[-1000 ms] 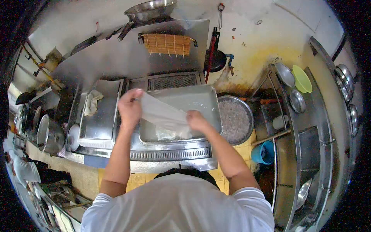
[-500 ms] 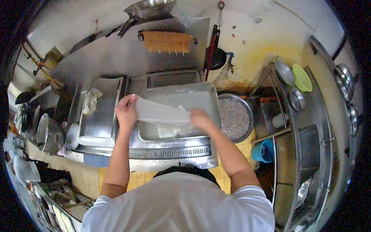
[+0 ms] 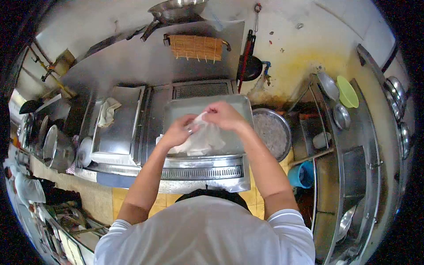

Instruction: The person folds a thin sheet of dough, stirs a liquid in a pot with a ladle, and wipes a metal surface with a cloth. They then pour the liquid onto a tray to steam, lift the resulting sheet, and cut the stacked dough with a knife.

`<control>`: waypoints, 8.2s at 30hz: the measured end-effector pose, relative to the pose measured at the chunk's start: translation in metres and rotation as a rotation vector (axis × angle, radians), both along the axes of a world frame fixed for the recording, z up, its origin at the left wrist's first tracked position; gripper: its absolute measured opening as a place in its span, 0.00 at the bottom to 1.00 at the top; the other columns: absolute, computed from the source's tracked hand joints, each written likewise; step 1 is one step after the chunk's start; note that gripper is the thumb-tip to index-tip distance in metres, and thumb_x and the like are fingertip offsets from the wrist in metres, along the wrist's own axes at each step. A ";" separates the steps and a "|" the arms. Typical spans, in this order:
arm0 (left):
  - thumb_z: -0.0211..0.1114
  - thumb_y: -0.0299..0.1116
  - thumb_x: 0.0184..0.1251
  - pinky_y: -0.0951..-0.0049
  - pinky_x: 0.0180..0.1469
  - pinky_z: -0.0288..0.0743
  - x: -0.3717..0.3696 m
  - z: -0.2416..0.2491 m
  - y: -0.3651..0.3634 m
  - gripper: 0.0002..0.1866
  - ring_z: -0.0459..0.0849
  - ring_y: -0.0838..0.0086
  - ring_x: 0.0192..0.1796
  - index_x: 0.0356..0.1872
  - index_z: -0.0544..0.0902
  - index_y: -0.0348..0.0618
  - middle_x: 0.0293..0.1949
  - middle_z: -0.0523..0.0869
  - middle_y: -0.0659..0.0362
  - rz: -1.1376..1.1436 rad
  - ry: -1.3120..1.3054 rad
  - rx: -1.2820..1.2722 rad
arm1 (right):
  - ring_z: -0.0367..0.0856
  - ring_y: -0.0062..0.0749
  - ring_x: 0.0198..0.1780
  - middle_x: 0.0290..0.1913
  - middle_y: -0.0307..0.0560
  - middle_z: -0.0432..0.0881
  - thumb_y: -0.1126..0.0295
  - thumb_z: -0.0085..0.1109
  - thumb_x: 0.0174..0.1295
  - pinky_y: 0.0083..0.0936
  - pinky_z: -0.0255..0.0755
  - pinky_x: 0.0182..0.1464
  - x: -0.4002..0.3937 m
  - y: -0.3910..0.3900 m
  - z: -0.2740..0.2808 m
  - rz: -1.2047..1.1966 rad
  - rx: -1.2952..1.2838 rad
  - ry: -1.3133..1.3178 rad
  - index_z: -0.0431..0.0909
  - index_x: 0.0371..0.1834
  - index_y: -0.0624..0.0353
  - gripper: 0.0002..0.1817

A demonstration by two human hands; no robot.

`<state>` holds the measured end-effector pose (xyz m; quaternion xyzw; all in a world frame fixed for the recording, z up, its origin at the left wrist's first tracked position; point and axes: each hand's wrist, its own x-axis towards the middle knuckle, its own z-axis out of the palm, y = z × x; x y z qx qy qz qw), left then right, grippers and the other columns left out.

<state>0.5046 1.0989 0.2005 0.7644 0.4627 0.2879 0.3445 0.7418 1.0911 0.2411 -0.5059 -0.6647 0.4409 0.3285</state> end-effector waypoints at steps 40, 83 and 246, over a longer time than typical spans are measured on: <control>0.66 0.20 0.57 0.63 0.54 0.85 0.004 0.109 0.005 0.15 0.92 0.58 0.48 0.44 0.92 0.45 0.46 0.92 0.51 0.139 -0.034 0.528 | 0.88 0.46 0.44 0.40 0.57 0.89 0.74 0.57 0.61 0.37 0.80 0.50 -0.079 0.002 -0.007 -0.230 -0.027 0.241 0.86 0.46 0.66 0.13; 0.69 0.27 0.68 0.65 0.46 0.84 -0.003 0.085 0.021 0.08 0.93 0.61 0.43 0.45 0.90 0.40 0.41 0.92 0.49 0.285 -0.226 0.478 | 0.88 0.53 0.46 0.42 0.63 0.88 0.73 0.55 0.61 0.44 0.78 0.50 -0.035 0.020 -0.135 -0.152 0.068 -0.090 0.86 0.49 0.67 0.16; 0.79 0.35 0.62 0.64 0.50 0.85 -0.321 -0.111 -0.606 0.15 0.89 0.63 0.46 0.47 0.87 0.40 0.50 0.86 0.50 1.648 -0.228 -0.073 | 0.89 0.47 0.44 0.45 0.62 0.89 0.64 0.66 0.65 0.36 0.82 0.48 -0.519 -0.373 -0.112 1.341 0.185 -0.188 0.84 0.56 0.68 0.21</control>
